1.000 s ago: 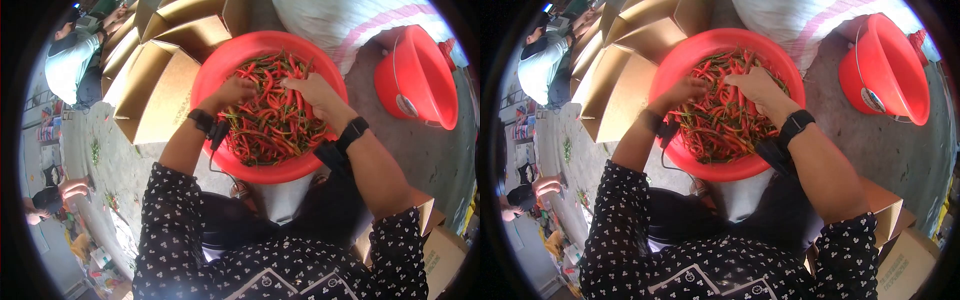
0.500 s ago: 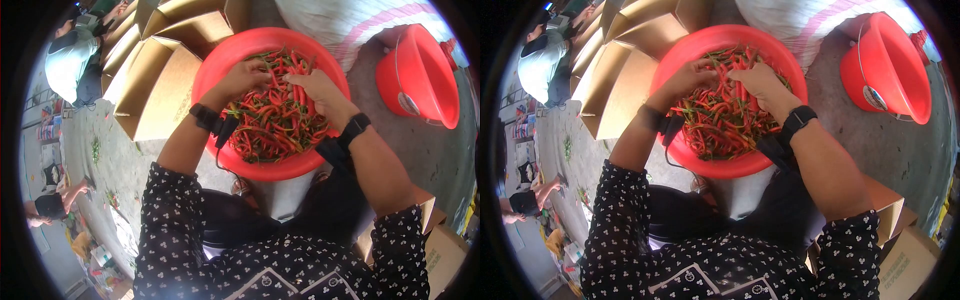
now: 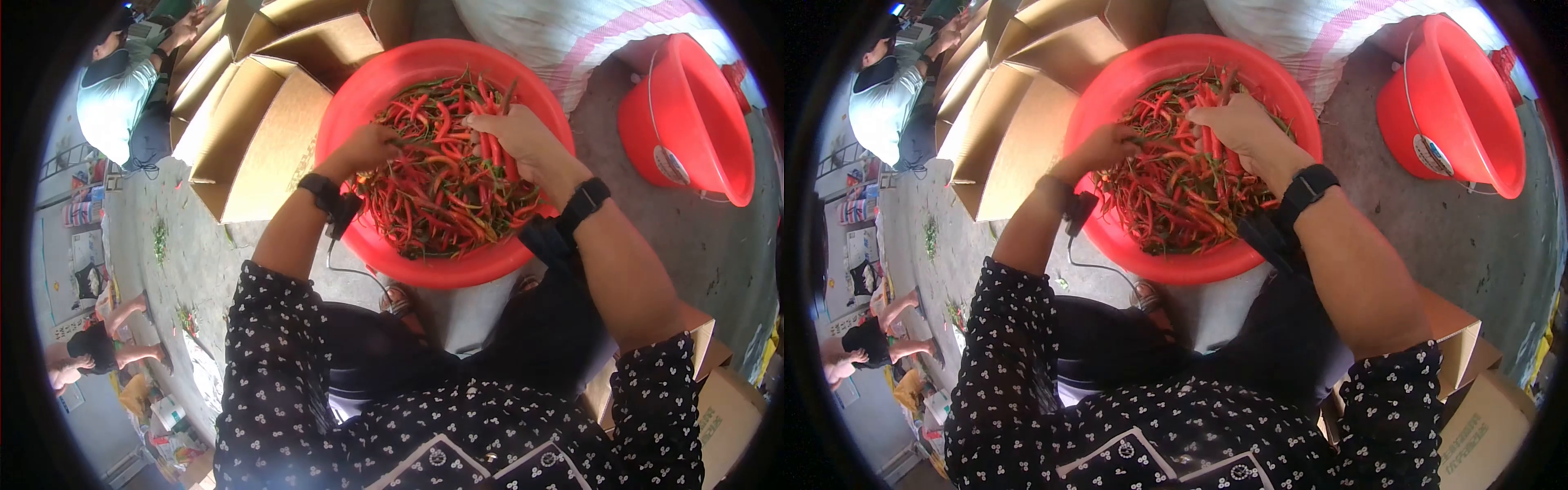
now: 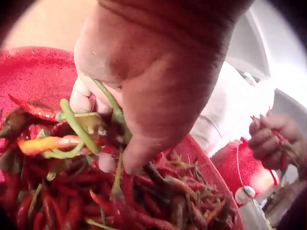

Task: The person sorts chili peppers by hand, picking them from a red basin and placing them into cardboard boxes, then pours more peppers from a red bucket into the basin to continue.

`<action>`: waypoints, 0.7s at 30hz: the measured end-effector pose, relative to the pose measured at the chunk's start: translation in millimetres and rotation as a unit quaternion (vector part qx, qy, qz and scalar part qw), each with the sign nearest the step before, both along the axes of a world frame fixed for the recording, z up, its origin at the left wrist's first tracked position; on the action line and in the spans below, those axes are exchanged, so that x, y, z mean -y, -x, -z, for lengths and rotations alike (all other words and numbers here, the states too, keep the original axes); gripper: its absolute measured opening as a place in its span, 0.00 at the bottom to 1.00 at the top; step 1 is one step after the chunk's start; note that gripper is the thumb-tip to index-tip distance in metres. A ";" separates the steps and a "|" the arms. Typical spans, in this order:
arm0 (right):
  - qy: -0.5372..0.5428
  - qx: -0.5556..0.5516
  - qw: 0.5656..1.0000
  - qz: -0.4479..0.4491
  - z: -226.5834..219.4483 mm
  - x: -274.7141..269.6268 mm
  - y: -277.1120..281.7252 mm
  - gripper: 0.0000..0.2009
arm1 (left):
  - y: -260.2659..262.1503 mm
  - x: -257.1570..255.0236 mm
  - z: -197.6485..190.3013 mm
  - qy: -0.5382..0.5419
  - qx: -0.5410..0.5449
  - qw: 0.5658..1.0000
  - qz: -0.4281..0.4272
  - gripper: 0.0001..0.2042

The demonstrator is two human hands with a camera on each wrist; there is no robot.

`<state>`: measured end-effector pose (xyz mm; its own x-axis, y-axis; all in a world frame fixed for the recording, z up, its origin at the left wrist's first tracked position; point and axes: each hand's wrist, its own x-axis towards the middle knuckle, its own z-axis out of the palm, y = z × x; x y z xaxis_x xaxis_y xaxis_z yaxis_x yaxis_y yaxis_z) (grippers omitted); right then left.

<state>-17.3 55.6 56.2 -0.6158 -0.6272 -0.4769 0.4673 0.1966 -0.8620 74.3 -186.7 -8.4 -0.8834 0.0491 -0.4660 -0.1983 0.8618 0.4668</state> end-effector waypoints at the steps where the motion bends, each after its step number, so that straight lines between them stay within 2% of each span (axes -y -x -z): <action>1: 0.000 -0.008 1.000 0.011 -1.7 -1.5 -1.6 0.10 | 3.5 6.1 -5.4 -0.065 0.024 0.995 -0.074 0.11; 2: 0.000 -0.016 1.000 0.023 -3.0 -2.6 -1.9 0.10 | 7.2 11.5 -10.1 -0.131 0.047 0.979 -0.147 0.11; 4: 0.000 -0.014 1.000 0.028 -2.4 -4.6 -0.5 0.10 | 10.1 12.9 -14.4 -0.173 0.008 0.977 -0.128 0.11; 6: 0.000 -0.011 0.999 0.031 1.0 -5.2 1.6 0.10 | 11.3 8.8 -16.3 -0.348 0.007 0.914 -0.207 0.11; 7: -0.003 -0.011 1.000 0.029 3.7 -4.3 2.7 0.09 | 12.3 6.9 -16.3 -0.348 0.006 0.914 -0.207 0.11; 9: -0.006 -0.010 1.000 0.024 4.1 -2.6 2.1 0.09 | 13.9 2.9 -17.1 -0.405 0.037 0.876 -0.258 0.11; 13: -0.013 -0.007 1.000 0.011 -0.7 1.1 -1.2 0.10 | 13.2 -3.9 -15.8 -0.453 0.040 0.853 -0.256 0.11; 15: -0.021 -0.012 1.000 0.005 -1.2 2.3 -1.3 0.10 | 14.9 -3.6 -13.5 -0.493 0.038 0.841 -0.219 0.11; 16: -0.024 -0.014 1.000 0.002 -2.2 2.7 -1.3 0.09 | 17.0 -1.4 -10.3 -0.493 0.038 0.841 -0.219 0.11; 18: -0.028 -0.013 1.000 -0.003 -2.9 3.1 -2.5 0.09 | 20.0 -1.3 -9.8 -0.378 -0.015 0.902 -0.208 0.12; 19: -0.019 -0.013 1.000 0.005 -3.0 2.8 -2.9 0.09 | 18.5 -3.3 -12.3 -0.378 -0.015 0.902 -0.210 0.12; 21: -0.011 -0.013 1.000 0.012 -1.8 3.0 -2.8 0.09 | 15.9 -8.0 -18.9 -0.149 -0.121 0.965 -0.176 0.12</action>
